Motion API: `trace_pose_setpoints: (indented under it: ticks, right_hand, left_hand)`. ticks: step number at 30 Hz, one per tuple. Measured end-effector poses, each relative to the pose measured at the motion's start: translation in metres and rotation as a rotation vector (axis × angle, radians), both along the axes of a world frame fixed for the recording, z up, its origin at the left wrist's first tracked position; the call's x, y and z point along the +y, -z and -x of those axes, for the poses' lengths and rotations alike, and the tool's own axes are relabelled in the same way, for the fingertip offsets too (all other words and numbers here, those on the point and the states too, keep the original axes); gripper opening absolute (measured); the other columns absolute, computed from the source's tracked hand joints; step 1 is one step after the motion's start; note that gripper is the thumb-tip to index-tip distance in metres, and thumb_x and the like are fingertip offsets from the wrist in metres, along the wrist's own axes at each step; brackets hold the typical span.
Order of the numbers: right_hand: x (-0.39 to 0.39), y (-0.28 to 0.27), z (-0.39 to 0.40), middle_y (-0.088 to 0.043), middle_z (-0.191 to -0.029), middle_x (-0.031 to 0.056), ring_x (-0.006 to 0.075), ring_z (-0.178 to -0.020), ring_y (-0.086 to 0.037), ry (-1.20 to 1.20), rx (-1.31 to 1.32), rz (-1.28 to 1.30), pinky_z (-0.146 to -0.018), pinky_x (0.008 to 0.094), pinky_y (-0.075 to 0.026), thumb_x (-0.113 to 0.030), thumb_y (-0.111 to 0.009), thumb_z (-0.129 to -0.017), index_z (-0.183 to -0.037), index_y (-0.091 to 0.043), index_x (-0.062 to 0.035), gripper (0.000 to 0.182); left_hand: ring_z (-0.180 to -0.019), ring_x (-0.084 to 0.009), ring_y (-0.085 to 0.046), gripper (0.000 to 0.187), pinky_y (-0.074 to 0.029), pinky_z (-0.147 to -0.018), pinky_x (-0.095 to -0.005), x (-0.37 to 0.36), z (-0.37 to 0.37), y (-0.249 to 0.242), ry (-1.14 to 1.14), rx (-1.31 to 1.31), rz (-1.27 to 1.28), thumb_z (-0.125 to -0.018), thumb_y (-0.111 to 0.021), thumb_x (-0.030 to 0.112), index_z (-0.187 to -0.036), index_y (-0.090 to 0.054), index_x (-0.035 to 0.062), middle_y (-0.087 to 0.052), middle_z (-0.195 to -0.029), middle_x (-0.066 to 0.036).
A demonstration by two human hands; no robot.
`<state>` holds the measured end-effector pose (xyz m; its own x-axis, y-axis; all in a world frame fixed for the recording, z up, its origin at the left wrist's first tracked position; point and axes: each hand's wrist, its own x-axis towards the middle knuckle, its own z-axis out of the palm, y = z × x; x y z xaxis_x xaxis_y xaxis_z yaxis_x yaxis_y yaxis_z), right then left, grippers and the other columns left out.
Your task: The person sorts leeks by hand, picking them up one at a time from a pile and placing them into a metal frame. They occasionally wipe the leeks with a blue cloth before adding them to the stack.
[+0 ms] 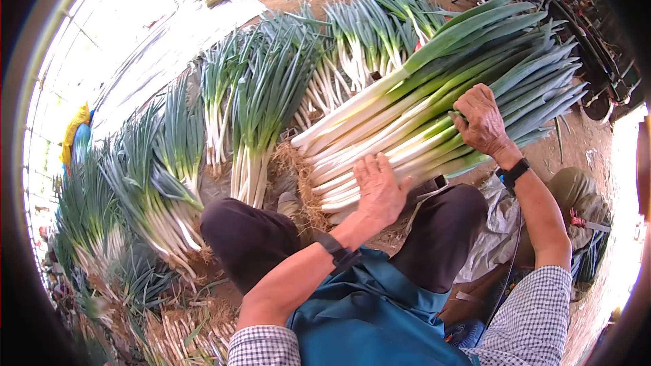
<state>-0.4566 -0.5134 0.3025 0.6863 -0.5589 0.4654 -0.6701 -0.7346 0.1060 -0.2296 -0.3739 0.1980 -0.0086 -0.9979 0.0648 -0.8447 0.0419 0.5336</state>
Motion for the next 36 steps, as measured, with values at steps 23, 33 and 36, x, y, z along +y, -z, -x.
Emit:
trace_pose_setpoints:
  ticks: [23, 33, 36]
  right_hand:
    - [0.144, -0.071, 0.076, -0.063, -0.081, 0.018, 0.0383, -0.08, -0.062, 0.395, -0.541, 0.007, -0.07, 0.0467, -0.049, -0.011, -0.062, -0.09, -0.088, -0.064, -0.002, 0.01]
    - [0.598, 0.315, 0.086, -0.066, -0.075, 0.0194, 0.0302, -0.068, -0.065, 0.883, -0.346, -1.209, -0.065, 0.046, -0.05, -0.023, -0.062, -0.09, -0.083, -0.067, 0.0012, 0.026]
    - [0.653, 0.339, 0.056, -0.067, -0.076, 0.0171, 0.0205, -0.068, -0.063, 0.821, -0.689, -1.394, -0.065, 0.0426, -0.05, -0.024, -0.063, -0.091, -0.09, -0.068, 0.0024, 0.027]
  left_hand:
    - [-0.149, -0.047, -0.024, 0.08, -0.019, -0.124, -0.0493, 0.053, -0.129, 0.042, 0.297, -0.136, -0.197, -0.089, -0.071, 0.02, -0.149, -0.031, -0.0138, -0.027, -0.157, -0.035]
    - [-0.152, -0.0437, -0.018, 0.082, -0.016, -0.124, -0.0477, 0.051, -0.128, 0.016, 0.286, -0.208, -0.318, -0.092, -0.067, 0.017, -0.153, -0.021, -0.0132, -0.021, -0.161, -0.033]
    - [-0.151, -0.0437, -0.02, 0.08, -0.017, -0.124, -0.0474, 0.052, -0.127, 0.012, 0.281, -0.253, -0.31, -0.093, -0.066, 0.017, -0.153, -0.022, -0.0126, -0.022, -0.161, -0.033]
